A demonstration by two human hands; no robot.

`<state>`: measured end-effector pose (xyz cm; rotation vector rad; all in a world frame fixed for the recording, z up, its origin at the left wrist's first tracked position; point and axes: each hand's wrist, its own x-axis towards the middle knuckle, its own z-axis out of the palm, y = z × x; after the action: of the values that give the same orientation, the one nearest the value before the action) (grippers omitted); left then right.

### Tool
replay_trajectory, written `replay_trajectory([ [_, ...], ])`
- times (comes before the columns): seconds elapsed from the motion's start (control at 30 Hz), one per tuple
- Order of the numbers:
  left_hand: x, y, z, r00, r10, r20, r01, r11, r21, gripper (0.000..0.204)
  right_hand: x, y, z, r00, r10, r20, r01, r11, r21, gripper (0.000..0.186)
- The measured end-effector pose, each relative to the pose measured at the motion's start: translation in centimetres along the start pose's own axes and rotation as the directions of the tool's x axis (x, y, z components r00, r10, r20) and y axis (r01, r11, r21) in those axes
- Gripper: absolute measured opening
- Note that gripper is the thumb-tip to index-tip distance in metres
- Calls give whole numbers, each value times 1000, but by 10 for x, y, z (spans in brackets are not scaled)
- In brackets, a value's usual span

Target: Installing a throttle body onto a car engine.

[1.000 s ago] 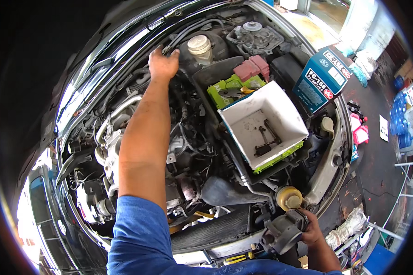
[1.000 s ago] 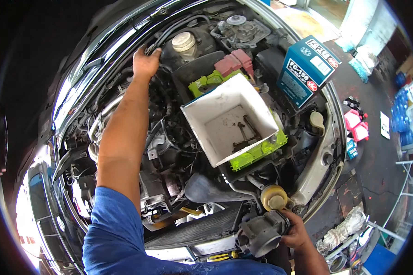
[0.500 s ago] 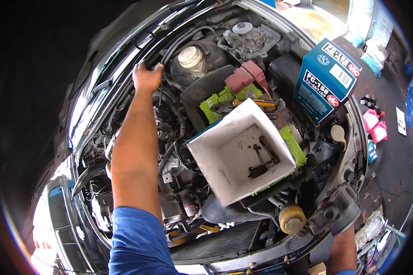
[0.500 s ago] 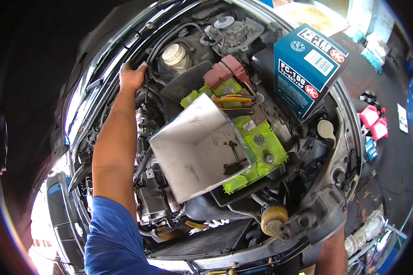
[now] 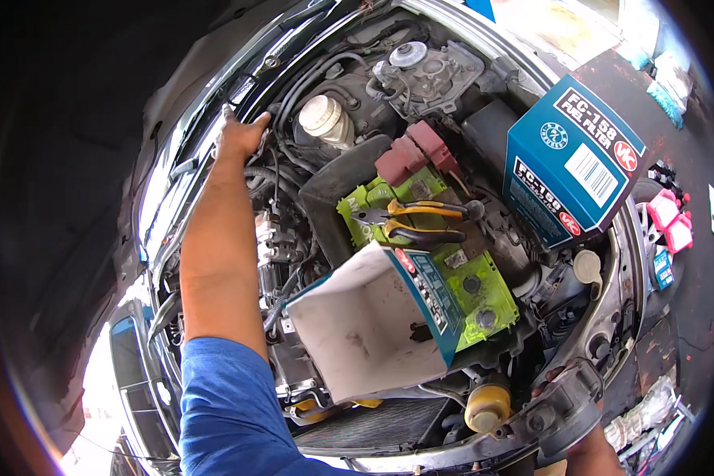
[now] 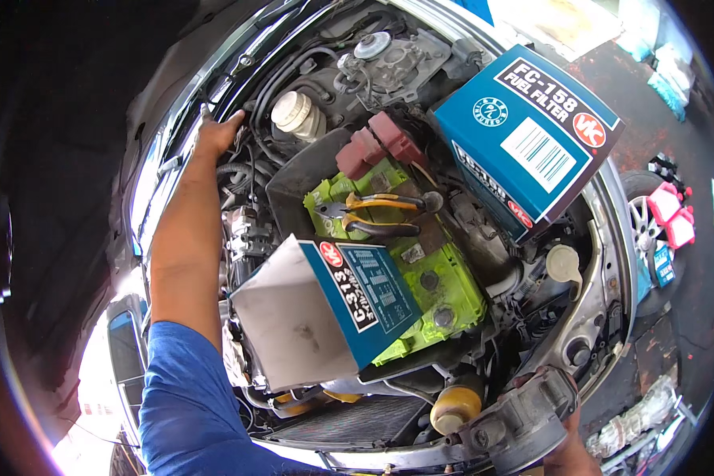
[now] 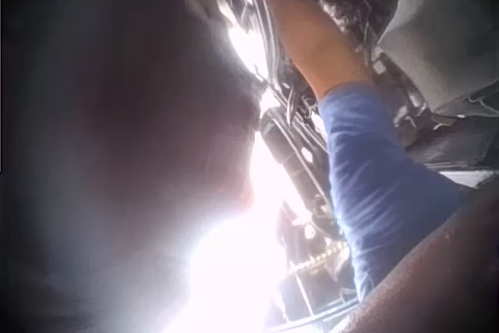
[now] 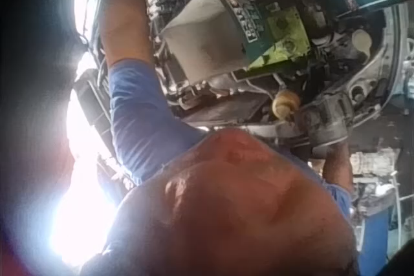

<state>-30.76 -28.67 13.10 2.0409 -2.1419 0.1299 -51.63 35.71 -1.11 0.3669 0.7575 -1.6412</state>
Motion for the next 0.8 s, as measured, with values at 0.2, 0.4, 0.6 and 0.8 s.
replay_trajectory([
  [0.2, 53, -16, 12, 991, 135, 7, -127, 910, 395, 107, 13, -12, -4, 985, 107, 137, -115, 992, 54, 44],
  [0.4, 46, -1, 8, 984, 107, 144, -71, 969, -237, 114, 11, -8, 3, 992, 40, 118, -52, 994, 100, 63],
  [0.6, 41, 8, 21, 996, 93, -13, -89, 891, -445, 115, 13, -5, -6, 993, 11, 122, -20, 998, 67, 68],
  [0.8, 30, -26, 8, 900, 116, -420, -282, 891, -357, 109, 5, -4, -9, 994, -81, 68, 93, 977, -193, 76],
])
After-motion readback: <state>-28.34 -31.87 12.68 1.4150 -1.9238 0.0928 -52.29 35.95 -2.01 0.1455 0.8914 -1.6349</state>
